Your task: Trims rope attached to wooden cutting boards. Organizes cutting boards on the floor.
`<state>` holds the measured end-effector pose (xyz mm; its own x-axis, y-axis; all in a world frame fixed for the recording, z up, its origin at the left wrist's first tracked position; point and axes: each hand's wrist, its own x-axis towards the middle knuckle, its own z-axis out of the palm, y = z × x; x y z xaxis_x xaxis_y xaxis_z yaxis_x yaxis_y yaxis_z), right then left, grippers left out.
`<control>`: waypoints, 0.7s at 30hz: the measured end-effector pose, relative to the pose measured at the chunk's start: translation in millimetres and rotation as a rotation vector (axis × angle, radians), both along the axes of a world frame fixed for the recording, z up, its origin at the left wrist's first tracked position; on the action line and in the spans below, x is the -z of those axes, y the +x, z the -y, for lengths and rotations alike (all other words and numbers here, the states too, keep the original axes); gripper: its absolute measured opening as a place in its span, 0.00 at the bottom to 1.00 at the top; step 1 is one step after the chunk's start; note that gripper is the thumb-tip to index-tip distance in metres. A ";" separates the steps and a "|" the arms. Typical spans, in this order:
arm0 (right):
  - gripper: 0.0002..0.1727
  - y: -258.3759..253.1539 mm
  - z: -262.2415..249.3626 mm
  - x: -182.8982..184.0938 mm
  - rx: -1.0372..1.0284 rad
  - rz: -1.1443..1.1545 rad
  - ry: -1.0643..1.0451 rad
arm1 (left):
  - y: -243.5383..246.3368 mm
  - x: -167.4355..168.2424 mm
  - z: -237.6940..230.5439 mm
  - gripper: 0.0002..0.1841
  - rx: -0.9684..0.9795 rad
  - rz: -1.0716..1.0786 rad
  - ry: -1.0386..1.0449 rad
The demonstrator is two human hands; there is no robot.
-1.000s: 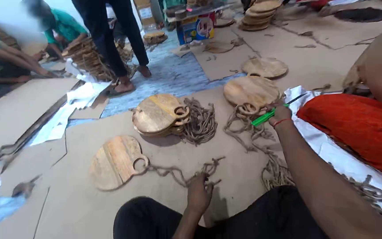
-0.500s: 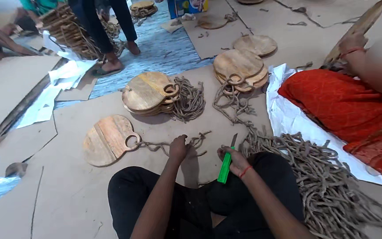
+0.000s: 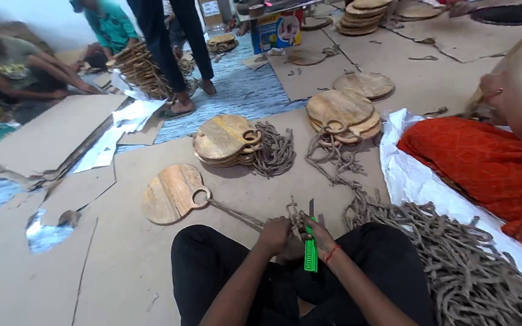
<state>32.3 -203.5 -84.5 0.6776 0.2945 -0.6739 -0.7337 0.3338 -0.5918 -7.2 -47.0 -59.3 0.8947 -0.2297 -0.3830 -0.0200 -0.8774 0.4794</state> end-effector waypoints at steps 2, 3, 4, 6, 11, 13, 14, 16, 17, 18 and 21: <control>0.13 -6.5 -2.8 -4.0 -0.005 -0.044 0.030 | 0.6 -0.6 -0.6 0.22 -0.019 0.055 -0.004; 0.14 -10.1 -3.3 -6.4 -0.007 -0.066 0.028 | 0.8 -1.3 0.5 0.21 -0.044 0.082 0.004; 0.16 -13.3 -3.3 -7.3 -0.015 -0.074 0.032 | 0.3 -1.4 2.6 0.20 -0.074 0.109 0.018; 0.17 -15.3 -4.6 -7.3 -0.003 -0.048 0.047 | -0.7 -0.7 8.3 0.20 -0.107 0.105 0.056; 0.08 -13.2 -8.7 8.4 0.110 0.039 -0.092 | -4.9 4.8 19.9 0.27 -0.065 -0.052 0.079; 0.07 -10.6 -9.2 8.2 0.131 0.028 -0.084 | -3.2 4.9 19.0 0.27 -0.065 -0.058 0.066; 0.09 -9.3 -8.8 7.1 0.135 0.016 -0.055 | -1.3 5.6 17.6 0.26 -0.076 -0.051 0.054; 0.12 -8.7 -7.0 6.9 0.124 0.020 0.041 | 3.4 9.2 13.6 0.25 -0.100 -0.047 0.015; 0.12 -9.0 -6.0 6.4 0.115 0.029 0.111 | 5.8 13.0 11.2 0.24 -0.112 -0.049 -0.006; 0.14 -9.4 -5.0 6.0 0.100 0.035 0.200 | 7.9 16.3 8.9 0.23 -0.121 -0.051 -0.015; 0.22 -12.8 -4.9 3.8 0.033 0.038 0.439 | 13.2 16.6 5.8 0.18 -0.102 -0.018 0.061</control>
<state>19.5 -198.5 -88.3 0.7131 0.5254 -0.4643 -0.6991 0.5826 -0.4146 6.0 -52.8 -75.9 0.9051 -0.1132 -0.4099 0.0793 -0.9021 0.4241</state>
